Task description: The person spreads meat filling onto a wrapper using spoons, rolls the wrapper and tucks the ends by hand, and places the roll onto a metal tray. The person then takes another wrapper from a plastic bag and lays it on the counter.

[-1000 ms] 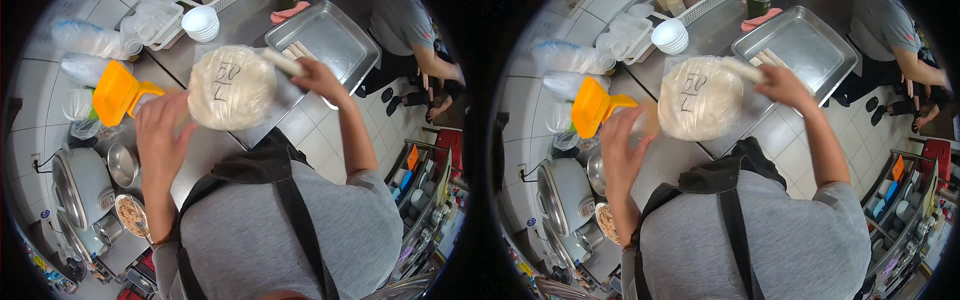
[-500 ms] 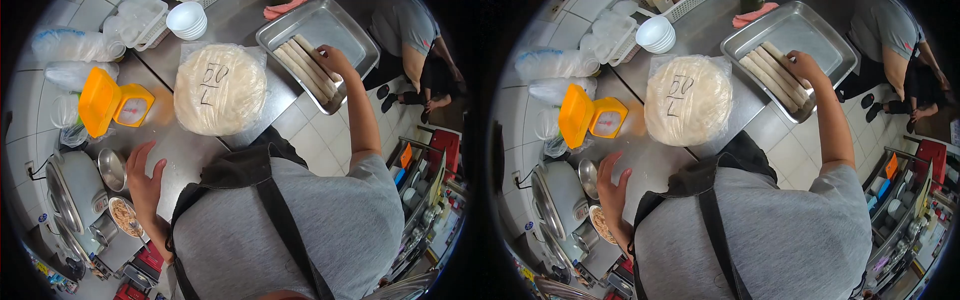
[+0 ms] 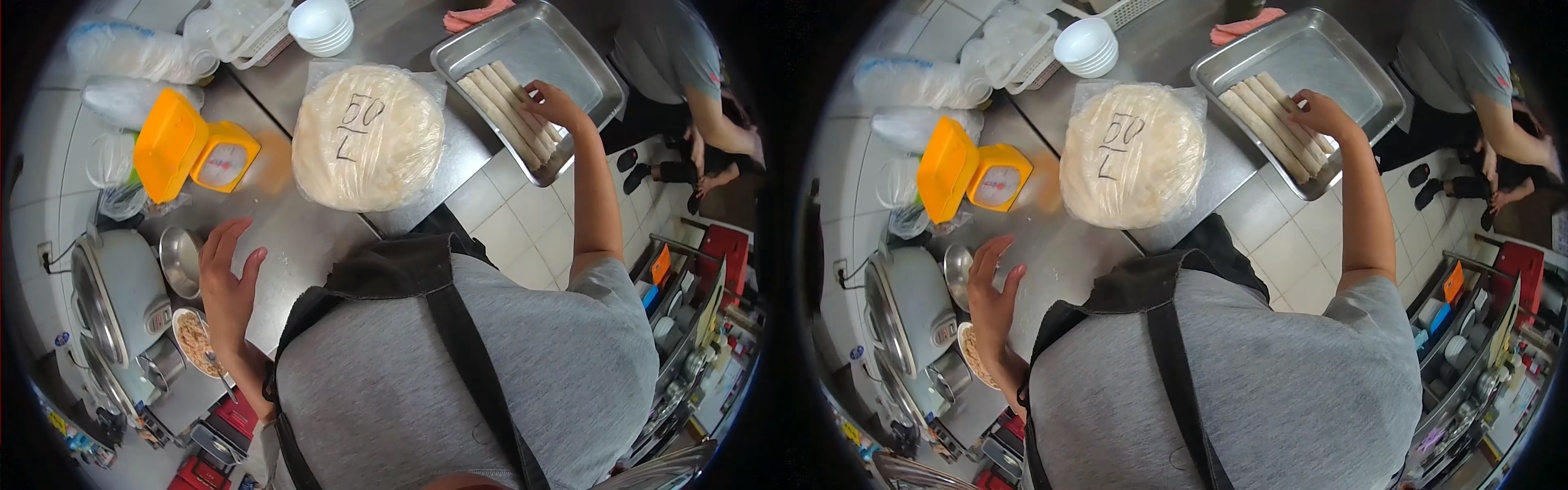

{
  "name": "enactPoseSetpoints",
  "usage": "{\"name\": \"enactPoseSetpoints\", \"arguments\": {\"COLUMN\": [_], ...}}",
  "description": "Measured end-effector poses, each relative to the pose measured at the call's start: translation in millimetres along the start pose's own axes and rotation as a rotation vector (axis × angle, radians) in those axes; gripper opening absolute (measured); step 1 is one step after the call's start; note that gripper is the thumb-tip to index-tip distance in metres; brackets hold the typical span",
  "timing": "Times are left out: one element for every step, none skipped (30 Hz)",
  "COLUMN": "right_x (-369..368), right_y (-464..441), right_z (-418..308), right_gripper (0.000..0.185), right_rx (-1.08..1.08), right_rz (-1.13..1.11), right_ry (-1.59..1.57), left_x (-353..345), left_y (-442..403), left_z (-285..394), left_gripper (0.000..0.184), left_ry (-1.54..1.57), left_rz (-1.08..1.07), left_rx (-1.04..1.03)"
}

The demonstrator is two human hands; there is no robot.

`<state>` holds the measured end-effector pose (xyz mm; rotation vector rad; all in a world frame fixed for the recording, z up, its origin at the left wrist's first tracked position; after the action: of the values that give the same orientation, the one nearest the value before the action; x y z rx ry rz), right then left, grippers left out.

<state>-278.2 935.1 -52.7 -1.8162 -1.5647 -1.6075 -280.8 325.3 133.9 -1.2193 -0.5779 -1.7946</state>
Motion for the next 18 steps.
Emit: {"name": "enactPoseSetpoints", "arguments": {"right_x": [-1.5,-3.0,1.1,1.4,0.6,-7.6,-16.3,-31.3,-59.1,-86.8,-108.0,-111.2,-112.3,-116.0,-117.6,-117.6,-121.1,-121.4], "right_y": [-1.5,-7.4,-3.8,10.4,26.5,41.9,67.6,90.9,95.4,102.1,111.6,131.8,148.3,142.7,133.7,126.7,119.0,114.7], "right_z": [5.1,5.4,-11.5,-33.5,-57.2,-91.7,-135.9,-172.5,-194.5,-206.2,-218.9,-231.4,-241.1,-241.4,-235.3,-233.2,-232.9,-236.1], "right_gripper": [0.056,0.057,0.056,0.055,0.054,0.055,0.056,0.056,0.057,0.057,0.062,0.055,0.049,0.044,0.039,0.034,0.031,0.027], "right_rx": [0.004,0.015,0.086,0.159,0.235,0.411,0.521,0.562,0.632,0.631,0.721,0.793,0.859,0.857,0.851,0.843,0.826,0.805], "right_rz": [0.044,0.087,0.236,0.383,0.527,0.588,0.565,0.445,0.272,0.160,0.102,0.293,0.488,0.441,0.392,0.342,0.269,0.198], "right_ry": [0.029,0.058,0.049,0.037,0.022,-0.029,-0.135,-0.230,-0.226,-0.059,-0.048,0.019,0.084,0.056,0.030,0.004,0.016,0.028], "left_x": [1.3,3.1,4.8,5.9,6.0,6.4,6.9,6.5,6.5,7.5,8.7,9.3,10.0,11.3,10.2,7.7,4.4,-0.6], "left_y": [2.2,4.7,7.2,10.4,14.2,18.5,21.9,24.4,28.5,33.9,40.8,48.1,55.4,64.1,73.7,84.3,94.8,104.6], "left_z": [0.2,-0.4,-1.7,-4.7,-8.6,-11.8,-12.7,-11.9,-10.1,-7.8,-9.4,-12.1,-15.4,-19.4,-25.4,-33.3,-41.1,-48.0], "left_gripper": [0.043,0.043,0.042,0.042,0.042,0.042,0.042,0.042,0.042,0.042,0.042,0.042,0.042,0.042,0.041,0.041,0.040,0.040], "left_ry": [-0.006,-0.014,-0.024,-0.020,-0.016,-0.011,-0.032,-0.054,-0.076,-0.088,-0.079,-0.071,-0.061,-0.040,-0.052,-0.063,-0.074,-0.082], "left_rz": [0.000,0.004,0.009,0.016,0.023,0.031,0.035,0.040,0.043,0.049,0.055,0.060,0.065,0.079,0.079,0.076,0.071,0.058], "left_rx": [-0.012,-0.019,-0.024,-0.024,-0.021,-0.017,-0.018,-0.020,-0.023,-0.013,-0.003,0.005,0.013,0.043,0.075,0.105,0.133,0.159]}}
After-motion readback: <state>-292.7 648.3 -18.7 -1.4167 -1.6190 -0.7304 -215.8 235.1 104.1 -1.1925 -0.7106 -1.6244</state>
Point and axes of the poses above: each hand's wrist, its own y-axis away from the middle knuckle, its own x-axis out of the back of the hand, z = x × y, the point moved 6 cm from there along -y, towards the middle knuckle, and after that the axes turned 9 degrees about -x, right-handed, at the moved point
